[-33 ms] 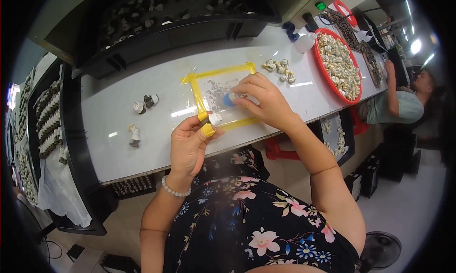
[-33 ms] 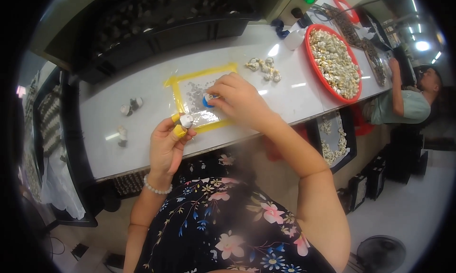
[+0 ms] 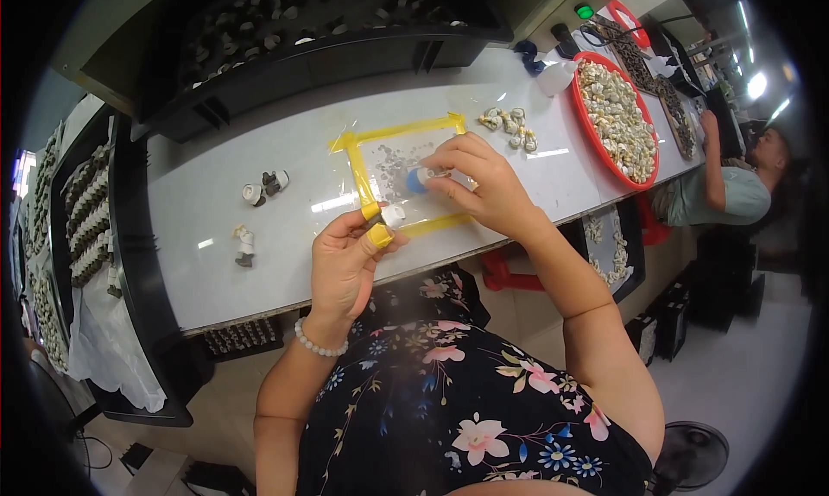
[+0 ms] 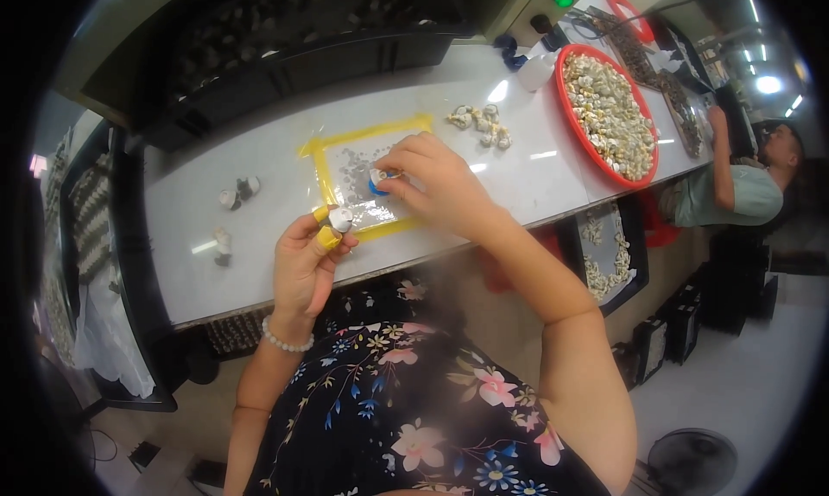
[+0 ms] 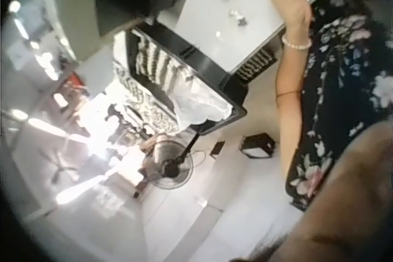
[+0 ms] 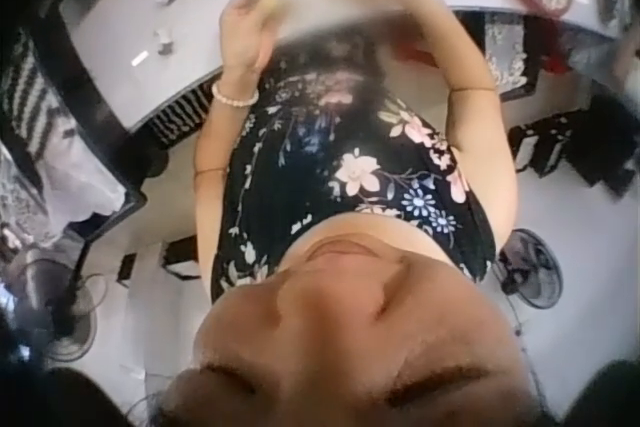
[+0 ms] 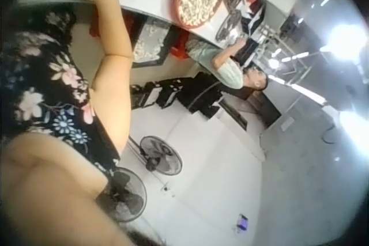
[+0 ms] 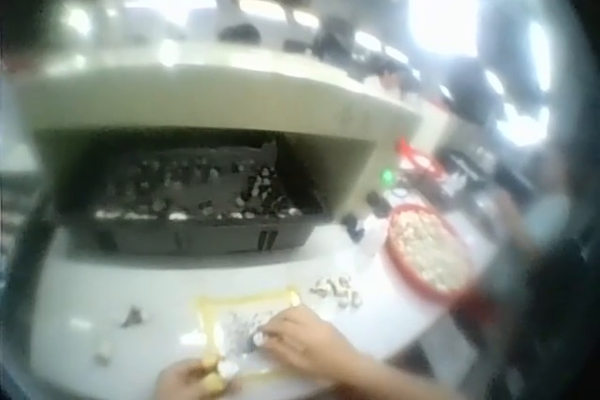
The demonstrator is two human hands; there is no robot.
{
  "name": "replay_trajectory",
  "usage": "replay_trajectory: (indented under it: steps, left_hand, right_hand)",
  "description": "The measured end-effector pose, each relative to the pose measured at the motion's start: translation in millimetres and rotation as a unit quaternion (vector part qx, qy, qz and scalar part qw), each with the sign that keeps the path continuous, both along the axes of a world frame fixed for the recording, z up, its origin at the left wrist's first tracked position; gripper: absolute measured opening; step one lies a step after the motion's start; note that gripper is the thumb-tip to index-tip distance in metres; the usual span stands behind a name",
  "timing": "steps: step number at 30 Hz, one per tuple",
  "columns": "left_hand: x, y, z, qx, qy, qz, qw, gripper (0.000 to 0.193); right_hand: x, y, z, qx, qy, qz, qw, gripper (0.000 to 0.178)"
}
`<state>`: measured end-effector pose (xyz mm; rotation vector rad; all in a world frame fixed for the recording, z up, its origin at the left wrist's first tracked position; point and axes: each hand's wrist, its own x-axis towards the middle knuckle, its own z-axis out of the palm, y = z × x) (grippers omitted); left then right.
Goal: The person applies adhesive to small figurine parts, attaches them onto figurine bodies by hand, and places the assembled figurines into a tray.
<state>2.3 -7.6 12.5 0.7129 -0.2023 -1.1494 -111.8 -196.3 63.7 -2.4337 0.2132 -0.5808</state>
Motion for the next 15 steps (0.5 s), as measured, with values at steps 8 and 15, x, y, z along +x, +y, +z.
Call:
replay_trajectory:
  steps: [8, 15]
  left_hand:
    - [-4.8, -5.9, 6.6, -0.003, -0.015, 0.013, 1.0, 0.027]
    - [-6.9, -6.0, 3.2, -0.003, -0.029, 0.021, 0.999, 0.026]
  right_hand:
    - [-4.0, 21.9, 11.5, 0.259, 0.011, 0.025, 0.966, 0.021]
    - [-4.5, 24.4, 9.1, 0.242, 0.012, 0.041, 0.969, 0.021]
